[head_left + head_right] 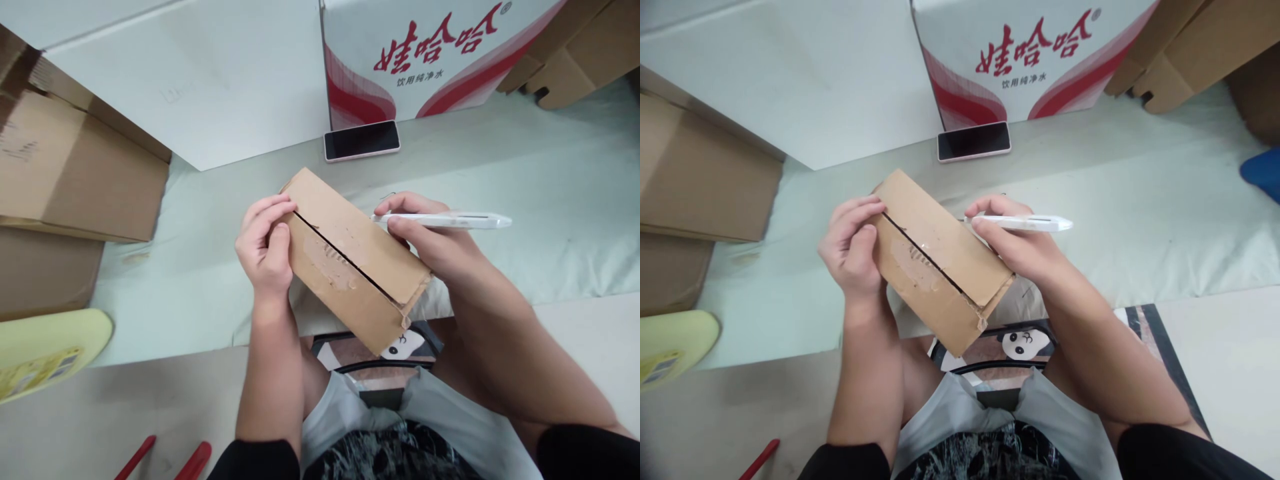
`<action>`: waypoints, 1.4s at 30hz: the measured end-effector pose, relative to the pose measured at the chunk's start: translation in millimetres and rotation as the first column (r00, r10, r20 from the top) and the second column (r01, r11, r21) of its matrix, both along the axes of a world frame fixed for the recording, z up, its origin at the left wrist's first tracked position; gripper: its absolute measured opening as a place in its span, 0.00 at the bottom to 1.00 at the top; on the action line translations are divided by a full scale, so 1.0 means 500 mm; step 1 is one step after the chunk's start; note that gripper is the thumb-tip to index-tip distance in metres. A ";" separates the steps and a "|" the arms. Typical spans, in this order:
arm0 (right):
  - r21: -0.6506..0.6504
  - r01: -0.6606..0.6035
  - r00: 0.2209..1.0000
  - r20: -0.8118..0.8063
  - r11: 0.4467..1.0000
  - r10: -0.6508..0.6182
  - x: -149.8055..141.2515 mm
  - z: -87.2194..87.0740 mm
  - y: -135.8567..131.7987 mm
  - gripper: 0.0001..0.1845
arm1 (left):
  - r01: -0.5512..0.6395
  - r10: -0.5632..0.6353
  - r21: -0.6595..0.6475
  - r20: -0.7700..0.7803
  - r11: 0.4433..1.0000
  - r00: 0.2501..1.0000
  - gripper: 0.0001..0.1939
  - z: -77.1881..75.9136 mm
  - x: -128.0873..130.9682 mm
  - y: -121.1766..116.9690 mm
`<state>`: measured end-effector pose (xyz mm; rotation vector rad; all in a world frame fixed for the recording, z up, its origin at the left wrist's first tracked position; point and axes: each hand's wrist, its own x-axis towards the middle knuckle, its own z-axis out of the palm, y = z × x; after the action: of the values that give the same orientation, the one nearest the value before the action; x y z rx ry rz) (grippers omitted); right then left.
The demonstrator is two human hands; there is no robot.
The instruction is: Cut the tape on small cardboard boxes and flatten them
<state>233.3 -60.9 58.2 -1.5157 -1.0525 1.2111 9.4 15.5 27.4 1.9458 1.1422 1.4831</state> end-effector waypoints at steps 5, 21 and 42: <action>0.009 -0.012 1.000 0.025 1.000 0.012 0.000 0.000 0.001 0.07 | 0.015 -0.015 0.007 0.017 1.000 1.000 0.13 0.000 0.000 0.000; 0.032 -0.021 0.998 0.065 0.999 0.019 -0.002 -0.003 0.001 0.07 | 0.018 -0.018 0.014 -0.014 1.000 1.000 0.13 -0.002 -0.002 0.000; -0.003 -0.046 0.987 0.155 0.999 0.046 -0.003 0.005 0.002 0.08 | 0.072 -0.073 0.039 0.032 0.997 0.997 0.13 -0.007 -0.003 0.002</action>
<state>231.8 -59.9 60.8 -1.6137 -1.1959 1.1386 7.8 16.7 24.1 1.9592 1.0258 1.5035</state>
